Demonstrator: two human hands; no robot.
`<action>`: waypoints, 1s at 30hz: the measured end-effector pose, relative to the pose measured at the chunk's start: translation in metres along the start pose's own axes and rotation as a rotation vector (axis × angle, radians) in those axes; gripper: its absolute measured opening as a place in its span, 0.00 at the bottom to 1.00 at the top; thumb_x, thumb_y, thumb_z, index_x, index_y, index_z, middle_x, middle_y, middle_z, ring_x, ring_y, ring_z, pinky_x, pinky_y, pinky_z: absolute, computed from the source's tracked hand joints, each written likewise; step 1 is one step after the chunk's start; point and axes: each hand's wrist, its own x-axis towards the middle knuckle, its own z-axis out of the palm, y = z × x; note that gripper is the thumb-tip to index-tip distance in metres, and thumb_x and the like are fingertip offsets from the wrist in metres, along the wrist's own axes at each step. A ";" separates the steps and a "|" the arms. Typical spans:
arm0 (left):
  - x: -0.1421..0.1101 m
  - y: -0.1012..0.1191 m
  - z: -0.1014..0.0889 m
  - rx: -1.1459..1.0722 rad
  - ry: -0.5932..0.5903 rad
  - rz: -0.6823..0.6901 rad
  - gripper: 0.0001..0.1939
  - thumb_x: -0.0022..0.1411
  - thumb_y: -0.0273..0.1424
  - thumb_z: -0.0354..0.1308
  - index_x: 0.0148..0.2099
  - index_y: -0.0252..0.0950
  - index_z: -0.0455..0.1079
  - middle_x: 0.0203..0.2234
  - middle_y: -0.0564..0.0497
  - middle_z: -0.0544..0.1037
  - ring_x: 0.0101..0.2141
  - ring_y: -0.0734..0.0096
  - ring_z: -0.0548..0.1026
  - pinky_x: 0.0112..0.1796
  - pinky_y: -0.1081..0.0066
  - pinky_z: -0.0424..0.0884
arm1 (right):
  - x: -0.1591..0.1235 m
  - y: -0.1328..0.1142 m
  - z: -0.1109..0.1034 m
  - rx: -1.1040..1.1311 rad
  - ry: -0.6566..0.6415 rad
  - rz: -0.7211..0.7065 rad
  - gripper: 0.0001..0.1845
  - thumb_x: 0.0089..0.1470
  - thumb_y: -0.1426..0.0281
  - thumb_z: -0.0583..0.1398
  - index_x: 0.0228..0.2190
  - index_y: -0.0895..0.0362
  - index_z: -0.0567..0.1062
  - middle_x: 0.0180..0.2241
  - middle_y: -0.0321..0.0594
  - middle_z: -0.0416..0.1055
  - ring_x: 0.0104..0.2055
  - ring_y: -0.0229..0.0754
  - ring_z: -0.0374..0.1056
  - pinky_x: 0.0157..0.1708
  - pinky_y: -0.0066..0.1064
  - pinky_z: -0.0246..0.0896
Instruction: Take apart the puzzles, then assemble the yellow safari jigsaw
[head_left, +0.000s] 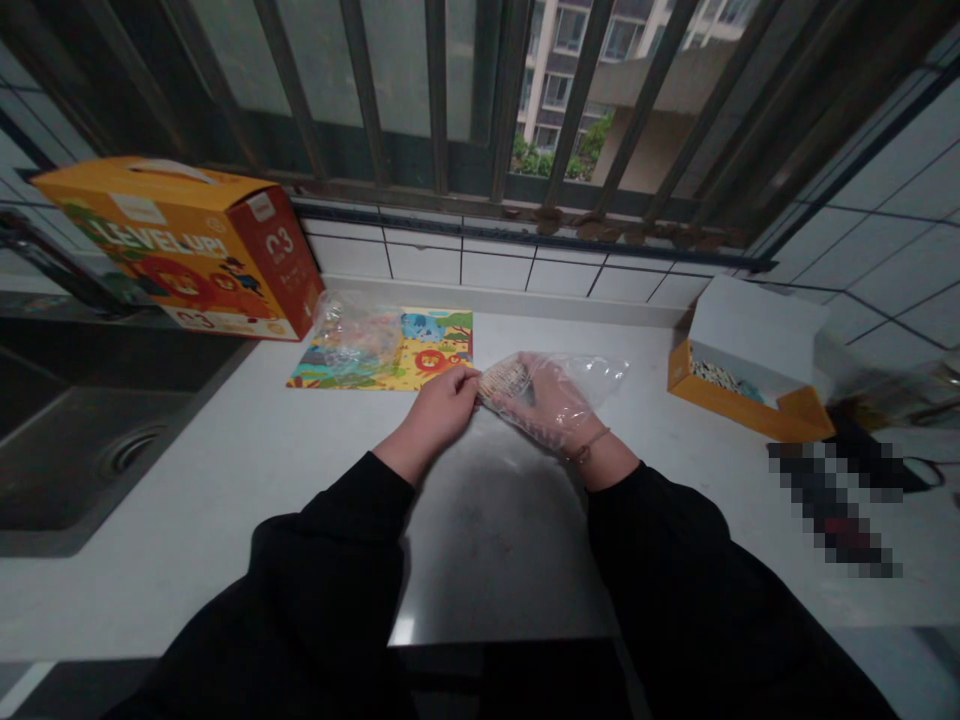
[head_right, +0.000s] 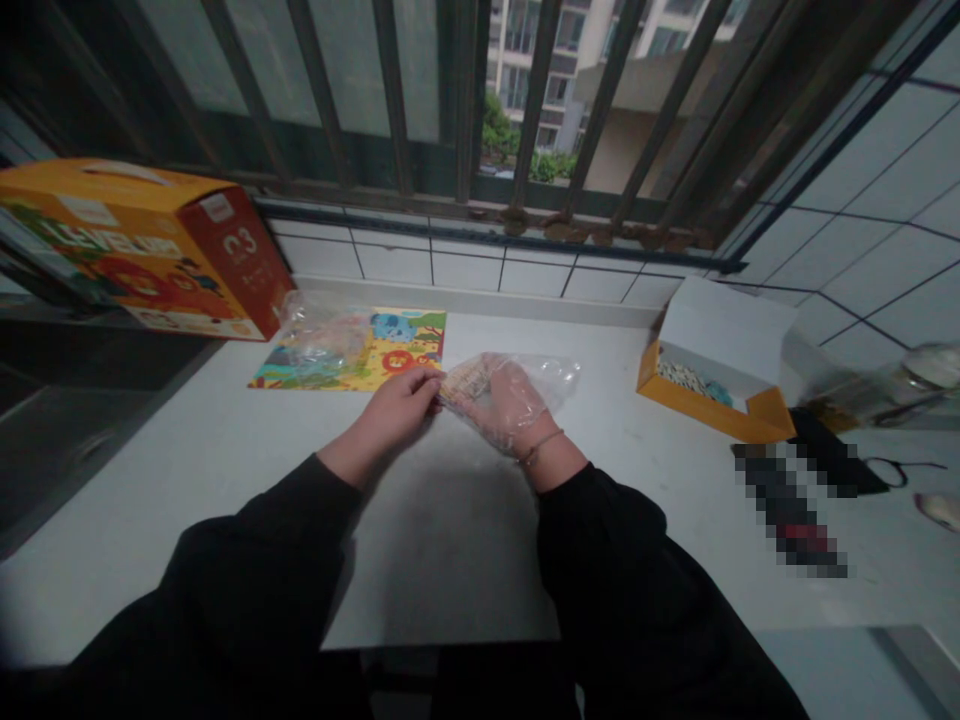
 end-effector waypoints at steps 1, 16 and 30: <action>0.001 -0.002 0.002 -0.066 -0.014 -0.025 0.13 0.75 0.31 0.56 0.50 0.37 0.82 0.38 0.45 0.85 0.33 0.63 0.81 0.42 0.61 0.79 | -0.001 -0.002 0.000 0.013 -0.003 -0.014 0.47 0.61 0.44 0.70 0.69 0.59 0.69 0.65 0.63 0.73 0.67 0.67 0.71 0.69 0.64 0.66; -0.012 0.019 -0.002 -0.003 -0.201 0.170 0.14 0.73 0.32 0.60 0.55 0.42 0.84 0.52 0.45 0.88 0.53 0.55 0.84 0.62 0.53 0.75 | 0.007 0.000 -0.010 -0.073 -0.090 0.008 0.42 0.55 0.60 0.71 0.66 0.61 0.71 0.64 0.63 0.73 0.69 0.69 0.68 0.72 0.58 0.61; -0.013 0.014 0.002 -0.102 -0.153 -0.210 0.26 0.77 0.53 0.57 0.32 0.41 0.70 0.18 0.52 0.74 0.15 0.71 0.68 0.21 0.70 0.60 | 0.008 -0.008 -0.013 0.020 -0.161 -0.249 0.39 0.50 0.62 0.78 0.61 0.54 0.78 0.61 0.52 0.77 0.65 0.59 0.71 0.68 0.53 0.67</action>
